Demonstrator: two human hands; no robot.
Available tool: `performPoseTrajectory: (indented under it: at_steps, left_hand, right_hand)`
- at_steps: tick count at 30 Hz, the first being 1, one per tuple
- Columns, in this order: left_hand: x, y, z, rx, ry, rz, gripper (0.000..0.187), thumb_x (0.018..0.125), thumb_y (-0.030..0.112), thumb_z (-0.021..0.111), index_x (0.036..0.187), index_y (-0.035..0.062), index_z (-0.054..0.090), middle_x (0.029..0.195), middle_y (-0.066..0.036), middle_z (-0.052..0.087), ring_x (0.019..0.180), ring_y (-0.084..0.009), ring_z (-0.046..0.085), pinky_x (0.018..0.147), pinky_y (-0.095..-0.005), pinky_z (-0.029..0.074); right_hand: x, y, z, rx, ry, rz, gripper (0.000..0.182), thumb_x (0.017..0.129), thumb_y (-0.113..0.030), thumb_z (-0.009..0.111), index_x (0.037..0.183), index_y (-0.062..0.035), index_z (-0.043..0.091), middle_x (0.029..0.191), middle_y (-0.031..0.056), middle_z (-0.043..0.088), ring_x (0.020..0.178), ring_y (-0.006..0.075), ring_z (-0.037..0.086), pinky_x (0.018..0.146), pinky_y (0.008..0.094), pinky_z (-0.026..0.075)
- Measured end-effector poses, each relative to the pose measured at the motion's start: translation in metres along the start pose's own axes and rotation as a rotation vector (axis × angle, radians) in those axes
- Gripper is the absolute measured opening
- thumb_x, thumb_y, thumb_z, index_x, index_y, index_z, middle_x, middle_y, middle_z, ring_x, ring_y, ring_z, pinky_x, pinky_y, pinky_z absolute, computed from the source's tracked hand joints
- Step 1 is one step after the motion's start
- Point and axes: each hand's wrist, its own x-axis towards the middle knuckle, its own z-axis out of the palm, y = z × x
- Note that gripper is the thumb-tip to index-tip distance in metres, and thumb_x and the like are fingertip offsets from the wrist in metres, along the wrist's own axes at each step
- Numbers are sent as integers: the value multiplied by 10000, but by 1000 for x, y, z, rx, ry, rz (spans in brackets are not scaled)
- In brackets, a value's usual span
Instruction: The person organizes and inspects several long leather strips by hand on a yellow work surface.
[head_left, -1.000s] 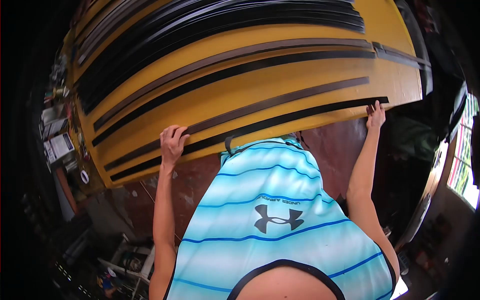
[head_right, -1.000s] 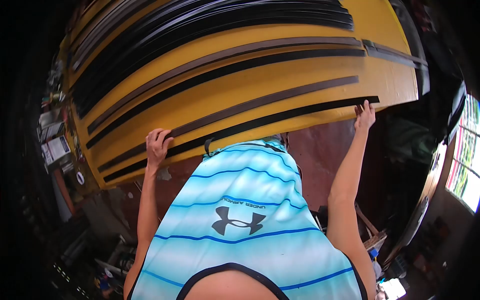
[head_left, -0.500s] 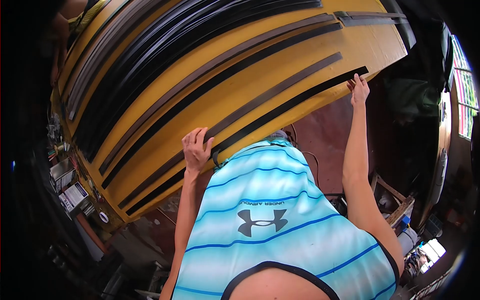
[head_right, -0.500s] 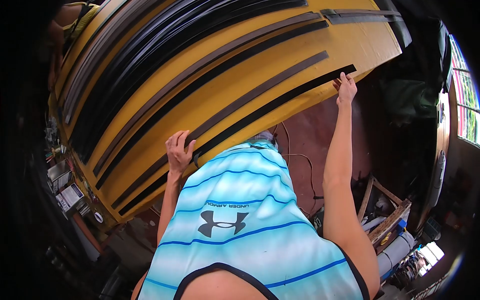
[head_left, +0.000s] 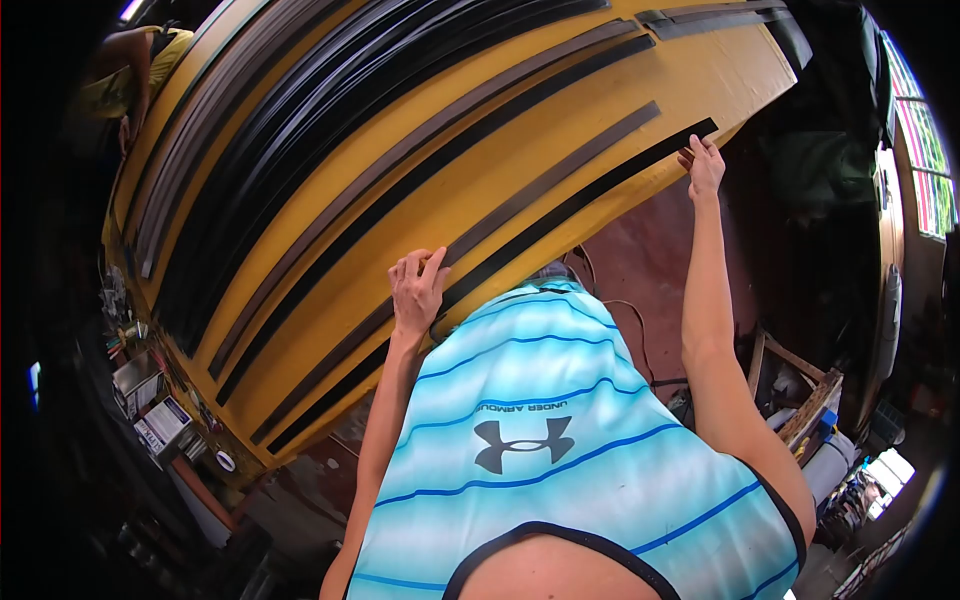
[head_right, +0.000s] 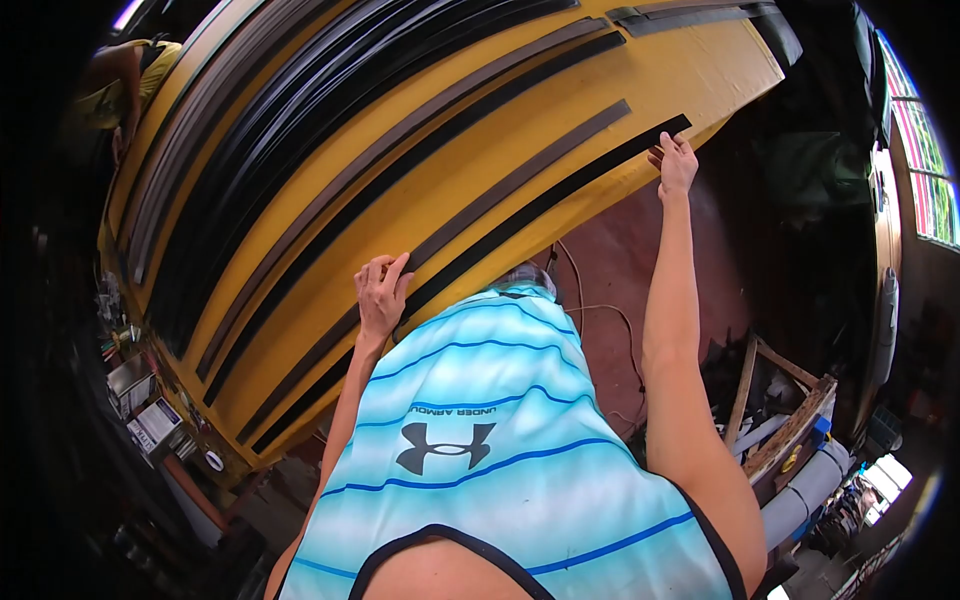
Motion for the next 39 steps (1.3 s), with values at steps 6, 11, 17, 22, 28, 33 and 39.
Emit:
performPoseTrajectory:
  at_steps: [6,11,17,22,28,33,39]
  left_hand:
    - [3,0,-3,1,-24,-7,379,850,165,792,1217,100,722,1075,-78,618,1012,-240,580,896,-392,394]
    - [28,29,-7,-48,17,-16,351,870,161,780,1207,84,717,1110,-98,634,1041,-258,591,918,-392,412]
    - [110,80,24,-327,79,47,312,905,155,750,1187,32,695,1131,-123,651,1020,-283,623,878,-379,513]
    - [194,148,66,-543,-138,110,426,908,210,763,1288,57,641,1196,-121,654,1050,-275,634,927,-364,530]
    - [247,217,102,-760,-568,-102,604,883,314,778,1385,56,564,1255,-165,661,1150,-352,641,1011,-404,503]
    - [247,230,116,-733,-345,2,509,877,237,776,1339,94,620,1202,-174,695,1115,-335,673,938,-404,537]
    - [256,234,97,-482,-392,-112,494,853,137,782,1319,57,640,1146,-171,718,1032,-335,697,910,-381,547]
  right_hand:
    - [-11,-10,2,-16,1,-3,349,970,-188,708,1190,51,580,976,85,676,733,165,704,615,255,587]
    - [-13,-15,-2,42,-51,20,269,973,-227,714,1105,-19,606,914,39,652,771,166,704,678,282,588]
    - [-34,-34,0,162,-164,12,231,988,-226,693,1055,-17,623,897,44,668,753,159,713,673,264,582]
    - [-56,-55,0,234,-256,54,223,996,-207,685,1095,-17,625,904,36,670,787,154,711,690,266,557]
    - [-58,-65,-4,291,-306,125,278,975,-177,711,1159,-5,593,901,43,673,777,145,707,695,269,563]
    - [-32,-48,-8,209,-313,139,389,950,-144,729,1245,29,544,909,80,644,788,147,697,692,254,572]
    - [-8,-40,4,154,-265,128,369,933,-90,730,1252,30,590,951,73,656,852,135,679,726,251,572]
